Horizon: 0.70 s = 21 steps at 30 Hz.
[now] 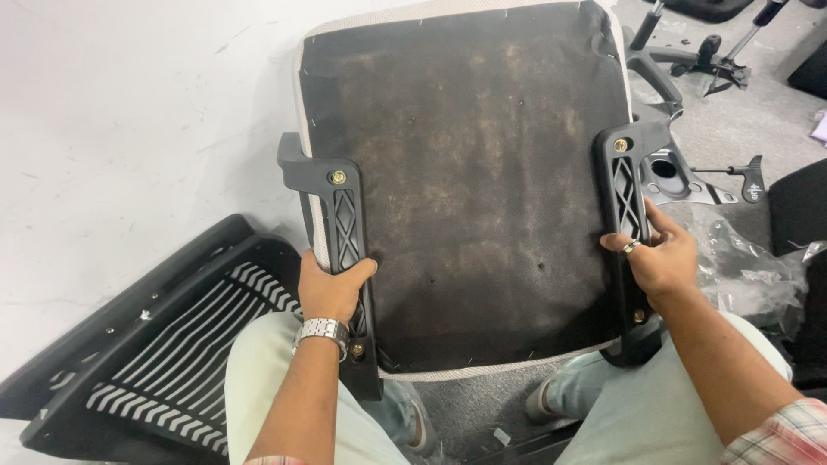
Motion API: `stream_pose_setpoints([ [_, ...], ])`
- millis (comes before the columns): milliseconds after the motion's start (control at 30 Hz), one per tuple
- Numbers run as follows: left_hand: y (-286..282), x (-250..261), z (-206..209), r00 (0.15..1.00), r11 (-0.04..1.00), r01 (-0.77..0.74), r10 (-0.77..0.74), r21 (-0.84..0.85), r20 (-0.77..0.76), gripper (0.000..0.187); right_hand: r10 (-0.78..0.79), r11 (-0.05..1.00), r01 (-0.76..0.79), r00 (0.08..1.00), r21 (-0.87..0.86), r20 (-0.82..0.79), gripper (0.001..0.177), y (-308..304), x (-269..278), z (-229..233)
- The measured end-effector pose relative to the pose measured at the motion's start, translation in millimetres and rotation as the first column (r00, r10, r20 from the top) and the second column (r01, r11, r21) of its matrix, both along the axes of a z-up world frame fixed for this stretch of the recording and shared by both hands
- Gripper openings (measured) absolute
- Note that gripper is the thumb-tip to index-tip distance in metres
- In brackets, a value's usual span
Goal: The person uses a screwdriver to tighten screws on the armrests of an office chair, then lifts and repositions the chair to continue securing the armrests.
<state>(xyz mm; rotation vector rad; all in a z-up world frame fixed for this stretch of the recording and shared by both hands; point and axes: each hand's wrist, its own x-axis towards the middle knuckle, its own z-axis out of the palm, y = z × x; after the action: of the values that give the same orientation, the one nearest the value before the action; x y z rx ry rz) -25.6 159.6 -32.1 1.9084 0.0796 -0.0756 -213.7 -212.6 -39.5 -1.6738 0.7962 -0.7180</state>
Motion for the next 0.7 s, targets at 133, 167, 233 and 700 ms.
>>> stream_pose_setpoints([
  [133,0,0,-2,1.0,0.999,0.0,0.001,0.036,-0.029,0.064,0.011,1.0,-0.011,1.0,-0.02,0.003,0.084,6,-5,7],
  [167,0,0,-3,1.0,0.999,-0.004,0.006,0.045,-0.027,0.064,0.014,1.0,-0.014,1.0,-0.026,0.009,0.084,7,-5,8],
  [233,0,2,-8,1.0,1.0,-0.003,0.003,0.002,0.029,0.065,-0.017,0.999,0.016,0.999,-0.046,-0.038,0.085,9,-5,8],
  [700,-2,-3,-5,1.0,0.999,-0.013,0.012,0.047,0.023,0.063,0.042,0.999,-0.04,0.997,-0.026,0.065,0.084,-4,-7,-6],
])
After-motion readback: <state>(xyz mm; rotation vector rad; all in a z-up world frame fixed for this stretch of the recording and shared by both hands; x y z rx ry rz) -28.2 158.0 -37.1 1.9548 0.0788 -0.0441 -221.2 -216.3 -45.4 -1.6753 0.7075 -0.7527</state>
